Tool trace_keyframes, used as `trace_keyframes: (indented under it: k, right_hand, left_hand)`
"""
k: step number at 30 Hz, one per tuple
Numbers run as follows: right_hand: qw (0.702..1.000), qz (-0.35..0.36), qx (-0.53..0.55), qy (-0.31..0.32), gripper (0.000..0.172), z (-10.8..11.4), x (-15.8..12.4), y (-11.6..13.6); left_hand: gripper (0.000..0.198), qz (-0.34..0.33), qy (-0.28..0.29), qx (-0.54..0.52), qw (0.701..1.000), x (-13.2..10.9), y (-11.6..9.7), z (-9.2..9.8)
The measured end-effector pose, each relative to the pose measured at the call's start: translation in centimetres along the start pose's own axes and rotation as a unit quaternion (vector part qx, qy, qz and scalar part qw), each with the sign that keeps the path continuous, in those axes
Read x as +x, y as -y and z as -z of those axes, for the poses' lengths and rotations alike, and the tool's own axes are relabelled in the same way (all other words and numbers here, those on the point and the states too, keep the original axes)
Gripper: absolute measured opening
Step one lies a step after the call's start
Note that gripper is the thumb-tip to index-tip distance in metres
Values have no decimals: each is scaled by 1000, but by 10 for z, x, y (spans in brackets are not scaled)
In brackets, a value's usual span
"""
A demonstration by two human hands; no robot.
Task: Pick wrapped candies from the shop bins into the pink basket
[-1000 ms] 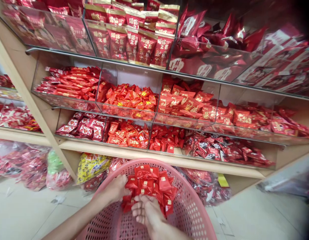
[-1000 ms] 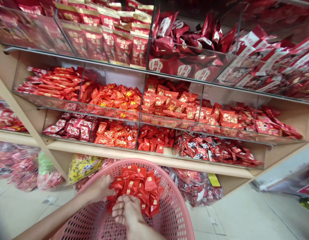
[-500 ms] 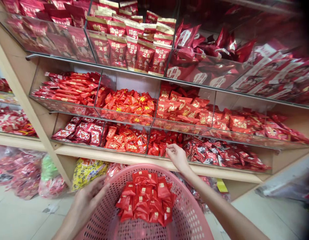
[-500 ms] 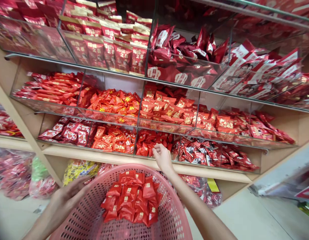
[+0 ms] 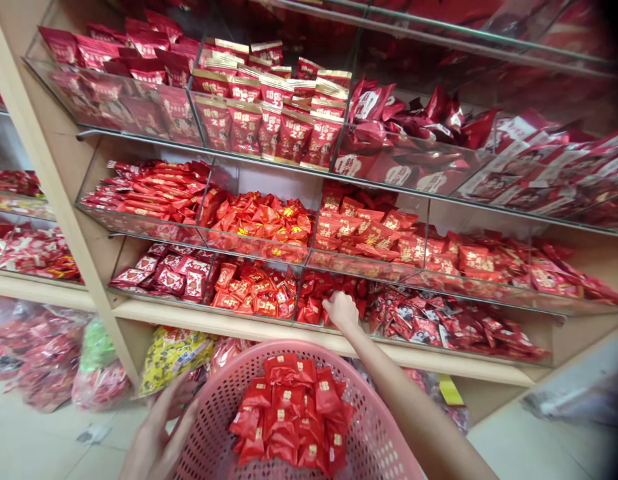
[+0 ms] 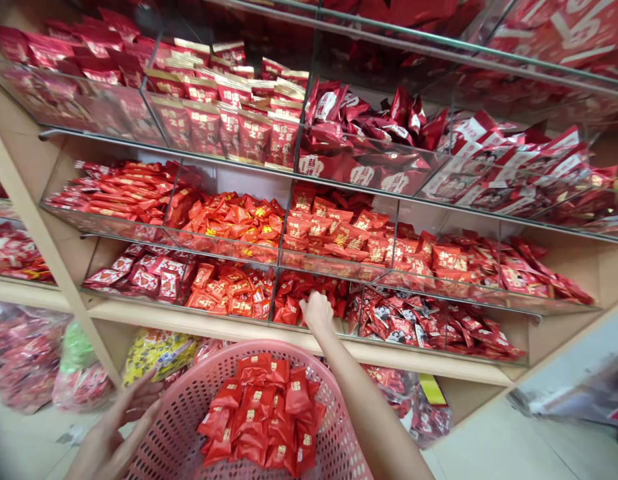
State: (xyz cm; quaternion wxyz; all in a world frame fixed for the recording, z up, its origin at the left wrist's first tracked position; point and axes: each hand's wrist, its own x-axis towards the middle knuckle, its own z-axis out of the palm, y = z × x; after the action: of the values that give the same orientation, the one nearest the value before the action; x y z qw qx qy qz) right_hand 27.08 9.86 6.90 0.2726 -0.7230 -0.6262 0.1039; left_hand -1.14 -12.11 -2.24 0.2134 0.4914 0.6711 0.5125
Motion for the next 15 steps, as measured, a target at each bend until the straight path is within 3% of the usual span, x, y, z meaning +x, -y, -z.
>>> trace_keyframes:
  k: [4,9,12,15]
  right_hand:
    - [998,-3,60,-9,11,5,1,-18]
    - [976,22,215,-17,22,17,-2,-39]
    - [946,25,323,-20,35,28,-13,-45]
    - [911,10,411,-14,43,37,-38,-41]
  left_hand:
    - [64,-19,-4,-3,1000,0,7,-1]
    - [64,-18,13,-5,1000,1,12,2]
    - [68,13,5,-16,1000,2,-5,0]
    - [68,25,26,-93,995,2,-38,-11]
